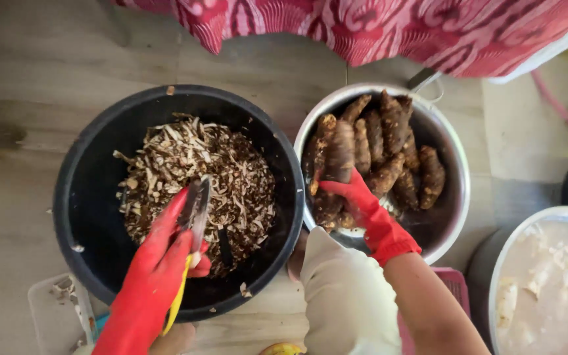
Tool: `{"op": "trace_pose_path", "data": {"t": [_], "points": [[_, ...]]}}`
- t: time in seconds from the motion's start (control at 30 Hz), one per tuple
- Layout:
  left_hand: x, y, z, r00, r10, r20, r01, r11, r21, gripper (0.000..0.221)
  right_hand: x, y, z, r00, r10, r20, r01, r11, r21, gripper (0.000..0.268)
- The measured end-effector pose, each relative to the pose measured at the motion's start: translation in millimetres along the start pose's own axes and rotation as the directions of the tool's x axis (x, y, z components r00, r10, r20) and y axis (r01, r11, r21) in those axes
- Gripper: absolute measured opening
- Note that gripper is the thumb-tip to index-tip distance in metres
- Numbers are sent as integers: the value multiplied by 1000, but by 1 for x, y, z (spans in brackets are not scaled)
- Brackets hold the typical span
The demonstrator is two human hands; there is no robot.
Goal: Peeling the outer skin from cassava roots using a knife and placing the peeled roots into a separate container.
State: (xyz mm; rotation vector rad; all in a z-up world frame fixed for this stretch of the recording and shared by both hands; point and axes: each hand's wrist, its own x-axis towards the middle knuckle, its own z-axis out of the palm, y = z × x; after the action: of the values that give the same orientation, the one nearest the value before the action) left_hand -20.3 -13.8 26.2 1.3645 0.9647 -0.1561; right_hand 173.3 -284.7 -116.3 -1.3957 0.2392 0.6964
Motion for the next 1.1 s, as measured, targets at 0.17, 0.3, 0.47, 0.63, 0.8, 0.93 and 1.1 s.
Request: {"op": "trace_pose_path", "data": {"t": [0.17, 0.3, 0.47, 0.63, 0.8, 0.93, 1.1], "points": [[-27, 36, 13, 986, 164, -2, -164, 986, -39, 61, 20, -30, 39, 760, -491, 426, 627, 727, -281, 92], [-26, 32, -9, 702, 712, 21, -708, 695, 126, 81, -27, -83, 106, 607, -493, 623, 774, 545, -323, 83], [-43, 31, -27, 592, 792, 149, -785, 609, -114, 107, -60, -89, 148, 479, -500, 722, 816, 557, -155, 75], [-62, 20, -43, 482, 864, 145, -873, 462, 155, 109, -75, -74, 166, 408, -498, 765, 886, 418, -200, 76], [-71, 22, -57, 525, 830, 186, -819, 434, 376, 121, -73, -42, 169, 587, -443, 678, 631, 775, -39, 79], [-67, 19, -56, 538, 827, 164, -789, 425, 444, 117, -62, -35, 173, 559, -452, 695, 635, 772, -8, 75], [-48, 14, -51, 534, 832, 150, -806, 448, 388, 109, -49, -33, 171, 437, -513, 739, 704, 706, 74, 72]]}}
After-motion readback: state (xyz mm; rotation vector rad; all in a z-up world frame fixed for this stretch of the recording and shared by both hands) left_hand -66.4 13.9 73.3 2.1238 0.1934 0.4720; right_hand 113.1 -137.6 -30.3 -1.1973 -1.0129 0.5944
